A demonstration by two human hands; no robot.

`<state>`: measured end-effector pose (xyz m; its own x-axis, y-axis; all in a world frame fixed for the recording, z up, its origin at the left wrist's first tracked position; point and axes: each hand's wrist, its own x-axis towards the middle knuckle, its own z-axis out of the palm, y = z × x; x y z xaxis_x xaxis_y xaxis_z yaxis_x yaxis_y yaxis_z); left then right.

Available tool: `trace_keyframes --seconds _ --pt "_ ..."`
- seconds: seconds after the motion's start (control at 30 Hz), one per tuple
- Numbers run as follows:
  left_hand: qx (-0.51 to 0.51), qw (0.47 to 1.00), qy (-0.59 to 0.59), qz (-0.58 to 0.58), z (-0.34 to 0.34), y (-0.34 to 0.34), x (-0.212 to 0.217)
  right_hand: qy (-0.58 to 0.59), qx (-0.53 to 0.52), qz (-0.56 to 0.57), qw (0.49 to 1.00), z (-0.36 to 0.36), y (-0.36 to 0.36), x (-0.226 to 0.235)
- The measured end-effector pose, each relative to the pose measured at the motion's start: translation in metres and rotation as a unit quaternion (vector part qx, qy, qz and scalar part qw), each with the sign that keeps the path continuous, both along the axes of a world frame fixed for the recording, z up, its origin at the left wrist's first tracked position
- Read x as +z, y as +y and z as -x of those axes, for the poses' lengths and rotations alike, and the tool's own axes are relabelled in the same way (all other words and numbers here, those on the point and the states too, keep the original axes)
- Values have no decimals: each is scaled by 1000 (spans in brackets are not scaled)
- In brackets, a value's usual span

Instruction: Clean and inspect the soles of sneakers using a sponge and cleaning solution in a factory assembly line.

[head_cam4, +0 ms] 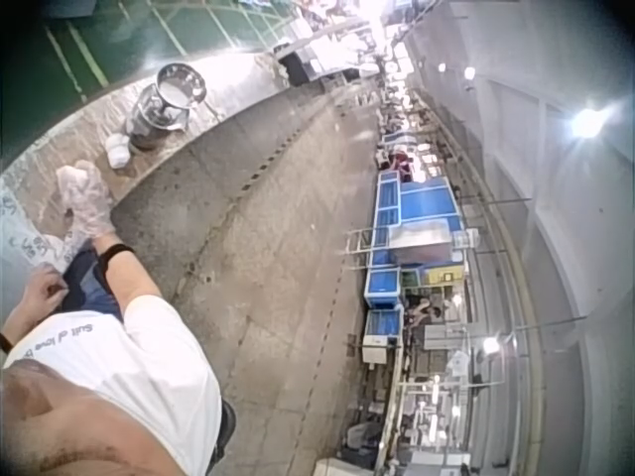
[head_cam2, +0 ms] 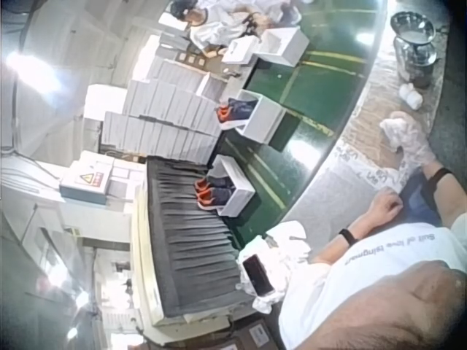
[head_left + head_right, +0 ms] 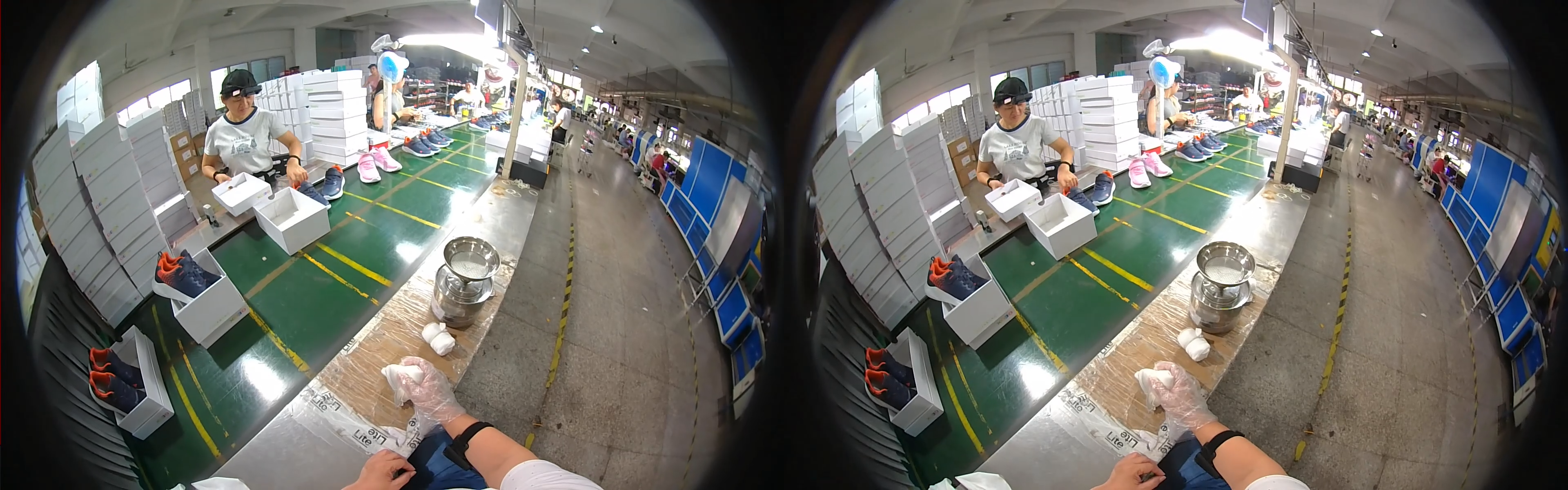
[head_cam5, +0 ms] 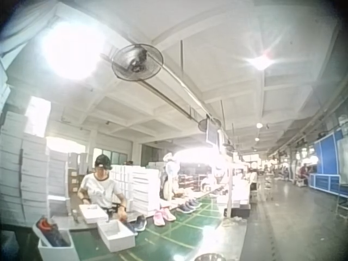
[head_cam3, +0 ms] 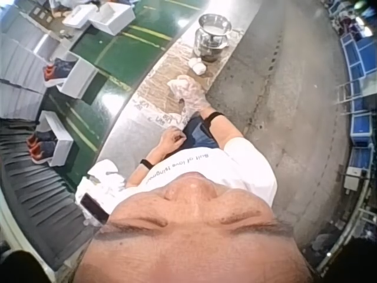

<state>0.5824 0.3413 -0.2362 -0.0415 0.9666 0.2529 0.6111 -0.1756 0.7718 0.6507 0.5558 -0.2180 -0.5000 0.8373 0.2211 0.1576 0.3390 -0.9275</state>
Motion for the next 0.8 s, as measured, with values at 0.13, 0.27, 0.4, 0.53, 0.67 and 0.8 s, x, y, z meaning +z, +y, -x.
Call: trace_keyframes --seconds 0.13,0.27,0.4,0.53,0.67,0.8 --pt "1 1000 6 -10 0 3 1 3 8 12 1000 -1 2 6" --pt "0 1000 8 -5 -2 6 5 -3 3 -2 1000 -4 3 8" --pt "7 1000 12 2 -2 8 5 15 12 19 1000 0 12 -5" --pt "30 999 21 22 2 9 1 -15 11 -7 1000 7 12 -4" --pt "-28 999 13 24 7 18 -20 22 -1 -33 999 6 18 -8" --pt "-52 999 12 9 12 20 -34 40 -10 -3 999 12 18 -16"
